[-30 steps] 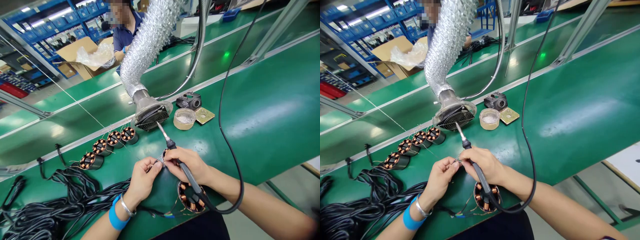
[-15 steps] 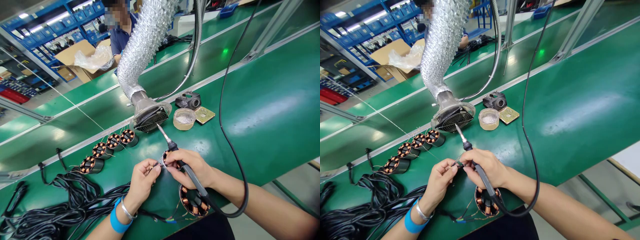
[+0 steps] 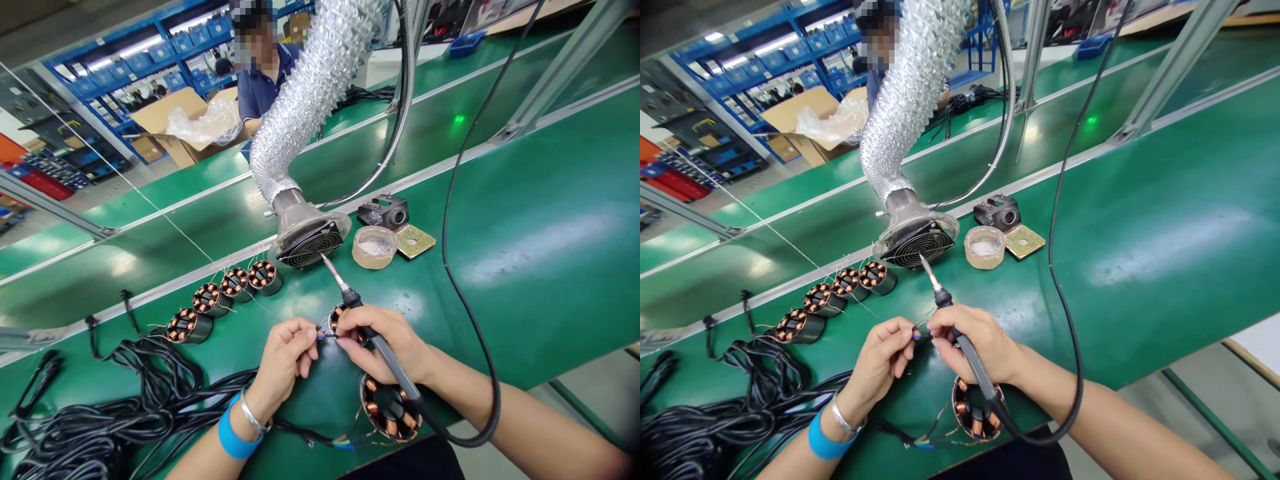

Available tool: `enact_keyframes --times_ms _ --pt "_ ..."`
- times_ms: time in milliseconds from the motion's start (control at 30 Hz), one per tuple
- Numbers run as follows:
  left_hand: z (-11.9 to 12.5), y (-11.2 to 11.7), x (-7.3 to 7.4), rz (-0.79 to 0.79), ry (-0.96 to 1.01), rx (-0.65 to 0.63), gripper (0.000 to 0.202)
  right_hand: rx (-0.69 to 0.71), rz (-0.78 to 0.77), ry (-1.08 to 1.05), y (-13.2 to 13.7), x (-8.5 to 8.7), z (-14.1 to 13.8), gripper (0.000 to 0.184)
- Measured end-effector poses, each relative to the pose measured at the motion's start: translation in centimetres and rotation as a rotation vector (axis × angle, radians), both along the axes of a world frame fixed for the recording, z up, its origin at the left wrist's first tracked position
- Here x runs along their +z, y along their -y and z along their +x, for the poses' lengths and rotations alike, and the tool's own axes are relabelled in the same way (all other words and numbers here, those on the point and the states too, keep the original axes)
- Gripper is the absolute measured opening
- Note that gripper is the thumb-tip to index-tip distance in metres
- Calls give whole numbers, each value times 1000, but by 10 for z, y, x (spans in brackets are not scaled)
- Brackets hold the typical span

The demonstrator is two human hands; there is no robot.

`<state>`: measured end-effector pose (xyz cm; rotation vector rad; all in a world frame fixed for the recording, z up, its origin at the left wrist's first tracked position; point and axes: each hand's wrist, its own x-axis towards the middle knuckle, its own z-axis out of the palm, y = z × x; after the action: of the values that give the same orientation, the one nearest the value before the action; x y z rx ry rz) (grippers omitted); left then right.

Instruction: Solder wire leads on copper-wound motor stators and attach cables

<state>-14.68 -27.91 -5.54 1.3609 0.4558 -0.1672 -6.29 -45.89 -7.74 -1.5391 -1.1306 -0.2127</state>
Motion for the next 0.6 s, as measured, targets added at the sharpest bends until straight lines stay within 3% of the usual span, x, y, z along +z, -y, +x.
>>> enact_keyframes --times_ms 267,600 --pt "10 -3 11 -76 -104 31 30 25 8 -18 0 -2 -1 29" --pt "12 1 13 163 -39 -71 29 44 25 -32 -1 -6 -1 34"
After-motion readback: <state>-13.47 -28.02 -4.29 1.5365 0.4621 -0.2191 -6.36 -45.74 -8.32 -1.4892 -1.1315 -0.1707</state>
